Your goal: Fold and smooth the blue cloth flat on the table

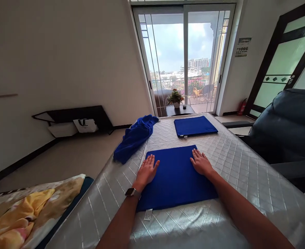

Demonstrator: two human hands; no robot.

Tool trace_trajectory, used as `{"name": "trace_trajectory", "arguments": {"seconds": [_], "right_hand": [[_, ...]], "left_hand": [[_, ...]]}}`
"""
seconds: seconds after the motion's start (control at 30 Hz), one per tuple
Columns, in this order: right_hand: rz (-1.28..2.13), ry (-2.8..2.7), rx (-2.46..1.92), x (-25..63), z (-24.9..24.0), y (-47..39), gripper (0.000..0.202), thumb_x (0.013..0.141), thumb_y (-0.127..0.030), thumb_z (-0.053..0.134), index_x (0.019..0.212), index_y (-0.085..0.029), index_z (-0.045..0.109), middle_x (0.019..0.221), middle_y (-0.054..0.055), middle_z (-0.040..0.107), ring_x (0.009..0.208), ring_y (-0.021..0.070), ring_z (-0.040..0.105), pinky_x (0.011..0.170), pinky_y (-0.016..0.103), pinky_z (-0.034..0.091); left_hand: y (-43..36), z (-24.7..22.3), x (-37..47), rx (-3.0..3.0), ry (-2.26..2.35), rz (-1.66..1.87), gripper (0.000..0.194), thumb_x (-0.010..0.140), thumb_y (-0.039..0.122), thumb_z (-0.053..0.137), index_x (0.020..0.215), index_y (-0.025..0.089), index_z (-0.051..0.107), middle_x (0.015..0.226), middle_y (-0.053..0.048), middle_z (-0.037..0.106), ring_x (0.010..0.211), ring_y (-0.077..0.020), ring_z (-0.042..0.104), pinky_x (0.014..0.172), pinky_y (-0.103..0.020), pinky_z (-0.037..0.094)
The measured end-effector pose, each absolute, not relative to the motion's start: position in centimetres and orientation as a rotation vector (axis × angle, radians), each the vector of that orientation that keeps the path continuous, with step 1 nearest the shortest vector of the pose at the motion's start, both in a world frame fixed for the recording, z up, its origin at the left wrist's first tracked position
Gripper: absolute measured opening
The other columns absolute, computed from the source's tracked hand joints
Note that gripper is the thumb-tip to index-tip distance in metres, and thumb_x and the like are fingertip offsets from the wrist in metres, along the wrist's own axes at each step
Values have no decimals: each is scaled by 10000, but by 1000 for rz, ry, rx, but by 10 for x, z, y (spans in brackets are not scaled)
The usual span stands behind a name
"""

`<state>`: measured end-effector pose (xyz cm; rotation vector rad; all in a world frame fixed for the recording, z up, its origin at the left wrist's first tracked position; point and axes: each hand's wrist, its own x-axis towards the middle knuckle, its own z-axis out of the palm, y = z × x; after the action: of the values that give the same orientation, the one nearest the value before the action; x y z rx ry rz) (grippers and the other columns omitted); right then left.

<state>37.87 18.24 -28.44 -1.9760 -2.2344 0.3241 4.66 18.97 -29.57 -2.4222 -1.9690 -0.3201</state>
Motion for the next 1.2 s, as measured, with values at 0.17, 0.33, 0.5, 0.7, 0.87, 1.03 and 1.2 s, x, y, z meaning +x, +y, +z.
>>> {"name": "trace_trajectory", "arguments": {"seconds": [0.17,0.33,0.5,0.7,0.87,1.03,1.2], "right_hand": [[321,-2242,-2005,379,-284,183,688,1053,-470,142,1641,-112,150,1713,38,100,1576,154,40,1264,379,23],[305,-2250,-2025,378,-283,183,682,1053,-466,144,1643,-125,153,1712,44,111,1575,156,45,1263,382,41],[274,-2248,-2033,377,-283,181,684,1055,-465,146,1641,-112,149,1711,31,114,1574,149,54,1264,363,43],[219,-2276,-2049,376,-276,178,671,1057,-439,157,1635,-100,180,1708,50,144,1574,161,73,1262,367,63],[224,-2324,-2013,380,-271,166,677,1058,-454,147,1634,-101,187,1706,50,138,1576,175,70,1262,383,64],[233,-2299,-2018,378,-279,153,684,1058,-456,154,1633,-87,185,1705,54,135,1576,180,74,1265,374,69],[217,-2274,-2023,375,-281,150,677,1058,-446,158,1635,-93,175,1702,54,134,1575,173,73,1266,380,77]], "left_hand": [[190,-299,47,-2394,-1973,-345,744,1042,603,197,1584,114,341,1648,-171,326,1538,-279,284,1255,-494,251],[186,-292,52,-2394,-1987,-304,807,1029,635,141,1578,79,342,1649,-174,316,1543,-285,272,1264,-499,220],[183,-288,52,-2404,-2037,-331,817,1026,641,154,1581,68,328,1659,-173,289,1548,-287,255,1267,-495,215],[181,-285,54,-2420,-2073,-391,849,1013,670,143,1581,67,327,1663,-173,282,1552,-289,245,1269,-487,209],[184,-288,52,-2420,-2076,-418,860,1009,683,167,1579,59,327,1661,-182,283,1553,-289,238,1265,-478,217],[191,-296,43,-2440,-2028,-440,837,1012,679,196,1576,79,347,1655,-180,300,1547,-292,257,1261,-478,234],[192,-300,39,-2463,-1985,-453,802,1023,658,207,1577,96,351,1654,-181,306,1544,-291,266,1256,-480,244]]}}
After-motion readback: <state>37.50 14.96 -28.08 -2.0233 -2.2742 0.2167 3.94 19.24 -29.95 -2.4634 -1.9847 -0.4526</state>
